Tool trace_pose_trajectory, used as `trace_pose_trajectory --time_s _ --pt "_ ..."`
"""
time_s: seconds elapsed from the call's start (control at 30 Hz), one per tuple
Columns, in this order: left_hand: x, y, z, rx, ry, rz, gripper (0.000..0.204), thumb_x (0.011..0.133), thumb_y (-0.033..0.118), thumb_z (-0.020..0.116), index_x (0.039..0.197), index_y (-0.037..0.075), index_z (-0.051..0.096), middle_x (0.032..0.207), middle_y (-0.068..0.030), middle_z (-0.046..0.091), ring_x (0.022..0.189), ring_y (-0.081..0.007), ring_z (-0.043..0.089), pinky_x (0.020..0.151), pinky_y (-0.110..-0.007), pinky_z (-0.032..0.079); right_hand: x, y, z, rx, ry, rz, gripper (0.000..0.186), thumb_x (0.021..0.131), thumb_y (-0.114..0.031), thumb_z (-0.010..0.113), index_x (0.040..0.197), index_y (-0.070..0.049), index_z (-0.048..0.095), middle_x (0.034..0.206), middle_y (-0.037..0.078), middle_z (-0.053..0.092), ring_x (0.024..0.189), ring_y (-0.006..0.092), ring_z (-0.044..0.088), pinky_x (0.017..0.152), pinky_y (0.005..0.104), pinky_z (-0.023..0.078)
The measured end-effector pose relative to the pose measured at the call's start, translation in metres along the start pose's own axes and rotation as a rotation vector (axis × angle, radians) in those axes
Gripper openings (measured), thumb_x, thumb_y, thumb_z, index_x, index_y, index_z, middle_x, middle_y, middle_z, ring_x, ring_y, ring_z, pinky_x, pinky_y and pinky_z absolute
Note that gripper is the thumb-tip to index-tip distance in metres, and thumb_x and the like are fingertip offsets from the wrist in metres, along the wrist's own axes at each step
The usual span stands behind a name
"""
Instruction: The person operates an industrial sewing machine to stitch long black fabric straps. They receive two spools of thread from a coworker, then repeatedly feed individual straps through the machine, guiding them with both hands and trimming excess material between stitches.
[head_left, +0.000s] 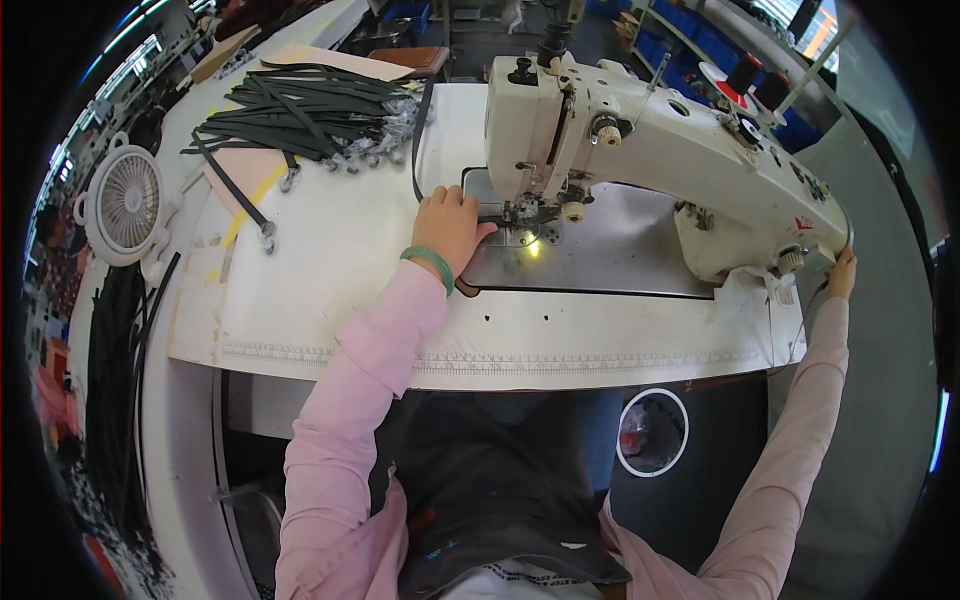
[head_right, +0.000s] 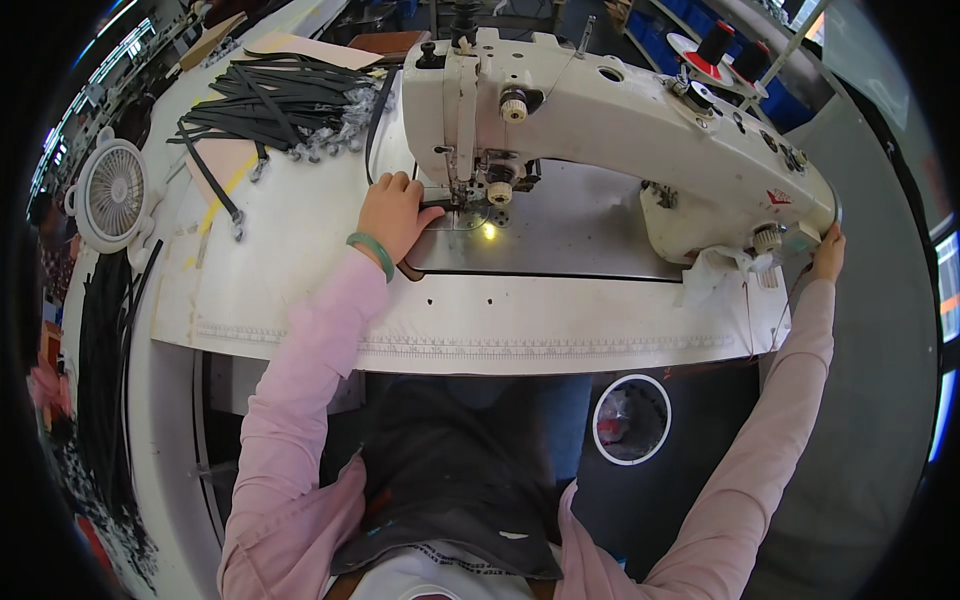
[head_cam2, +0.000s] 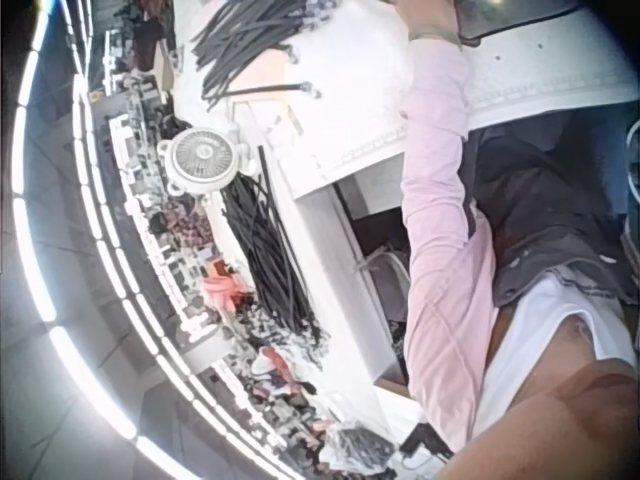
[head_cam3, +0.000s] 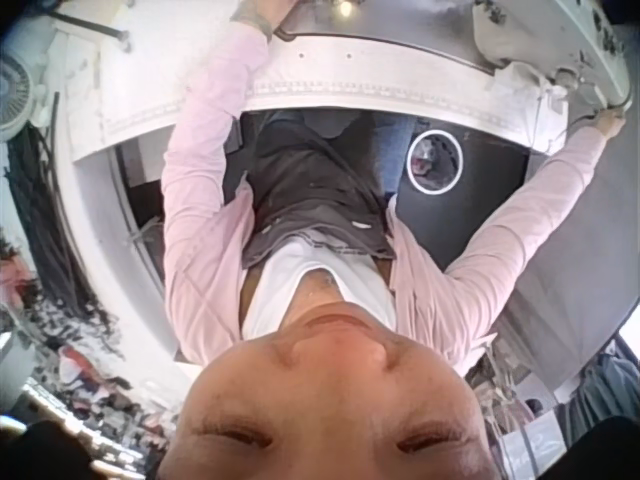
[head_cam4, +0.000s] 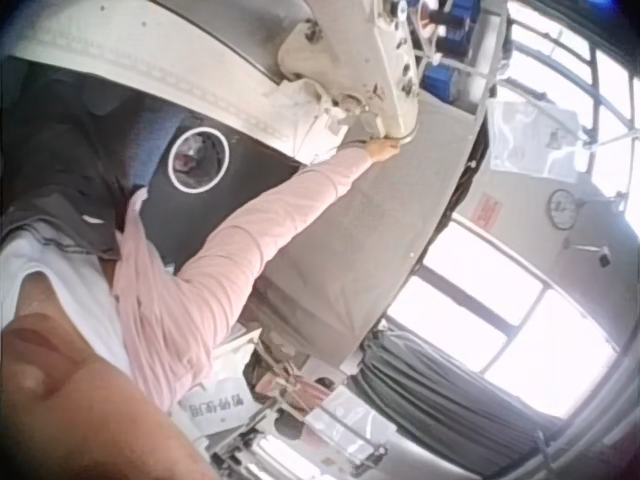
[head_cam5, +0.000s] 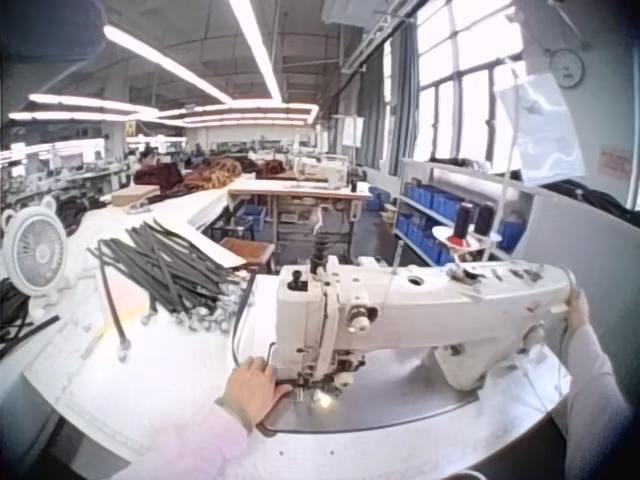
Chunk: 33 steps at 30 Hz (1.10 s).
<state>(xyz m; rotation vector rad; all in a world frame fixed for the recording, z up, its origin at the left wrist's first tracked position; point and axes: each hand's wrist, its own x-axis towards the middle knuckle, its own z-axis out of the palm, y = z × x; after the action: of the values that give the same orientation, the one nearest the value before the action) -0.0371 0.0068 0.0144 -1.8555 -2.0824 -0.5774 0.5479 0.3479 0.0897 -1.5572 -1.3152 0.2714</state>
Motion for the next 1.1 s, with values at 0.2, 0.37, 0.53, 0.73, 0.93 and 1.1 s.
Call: trace_pose_trajectory --time_s 0.2,0.37,0.53,0.73,0.93,1.1 --pt "-0.050 0.063 -0.024 0.039 -0.048 0.280 0.015 0.076 0.016 0.058 0.082 0.003 0.056 0.071 -0.0060 0.056 0.068 -0.0198 0.056 0.062 -0.032 0.044 0.027 0.012 -0.037 0.047 -0.090 0.090 0.046 0.091 -0.043 0.039 0.112 -0.003 0.048 0.094 0.006 0.058 0.077 0.0142 0.056 0.059 0.0285 0.047" --pt "-0.061 0.074 -0.025 0.037 -0.013 0.240 0.012 0.075 0.010 0.055 0.082 0.001 0.055 0.065 -0.0052 0.055 0.057 -0.0183 0.055 0.055 -0.032 0.043 -0.046 0.013 0.022 0.653 -0.014 0.155 0.043 0.093 -0.039 0.039 0.118 -0.005 0.045 0.103 0.006 0.056 0.089 0.0170 0.055 0.072 0.0301 0.047" --pt "-0.054 0.075 -0.019 -0.030 0.023 0.260 0.009 0.075 0.008 0.055 0.081 0.002 0.056 0.063 -0.0045 0.054 0.055 -0.0191 0.055 0.052 -0.032 0.043 -0.028 0.037 -0.019 0.249 0.107 0.067 0.040 0.093 -0.036 0.039 0.113 -0.003 0.050 0.106 0.007 0.057 0.099 0.0194 0.055 0.079 0.0319 0.044" --pt "-0.050 0.076 -0.027 -0.103 0.074 0.174 0.011 0.075 0.013 0.059 0.080 0.003 0.059 0.067 -0.0048 0.054 0.067 -0.0207 0.054 0.063 -0.033 0.042 -0.158 -0.086 -0.006 0.242 0.300 -0.399 0.035 0.094 -0.032 0.040 0.097 -0.002 0.059 0.087 0.003 0.059 0.079 0.0121 0.053 0.068 0.0238 0.041" --pt "-0.058 0.077 -0.035 -0.107 0.015 0.234 0.013 0.075 0.018 0.061 0.075 0.005 0.059 0.069 -0.0042 0.055 0.073 -0.0199 0.054 0.071 -0.033 0.039 -0.296 -0.134 0.023 0.314 -0.240 -0.505 0.019 0.092 -0.016 0.047 0.087 0.000 0.058 0.072 0.004 0.055 0.066 0.0102 0.052 0.059 0.0223 0.039" --pt "-0.071 0.083 -0.044 -0.098 -0.106 0.326 0.012 0.075 0.018 0.060 0.072 0.006 0.058 0.067 -0.0037 0.056 0.068 -0.0191 0.055 0.068 -0.031 0.039 -0.376 -0.166 0.048 0.248 -0.691 -0.809 0.009 0.074 -0.002 0.061 0.083 -0.002 0.060 0.068 0.009 0.057 0.058 0.0216 0.057 0.052 0.0287 0.044"
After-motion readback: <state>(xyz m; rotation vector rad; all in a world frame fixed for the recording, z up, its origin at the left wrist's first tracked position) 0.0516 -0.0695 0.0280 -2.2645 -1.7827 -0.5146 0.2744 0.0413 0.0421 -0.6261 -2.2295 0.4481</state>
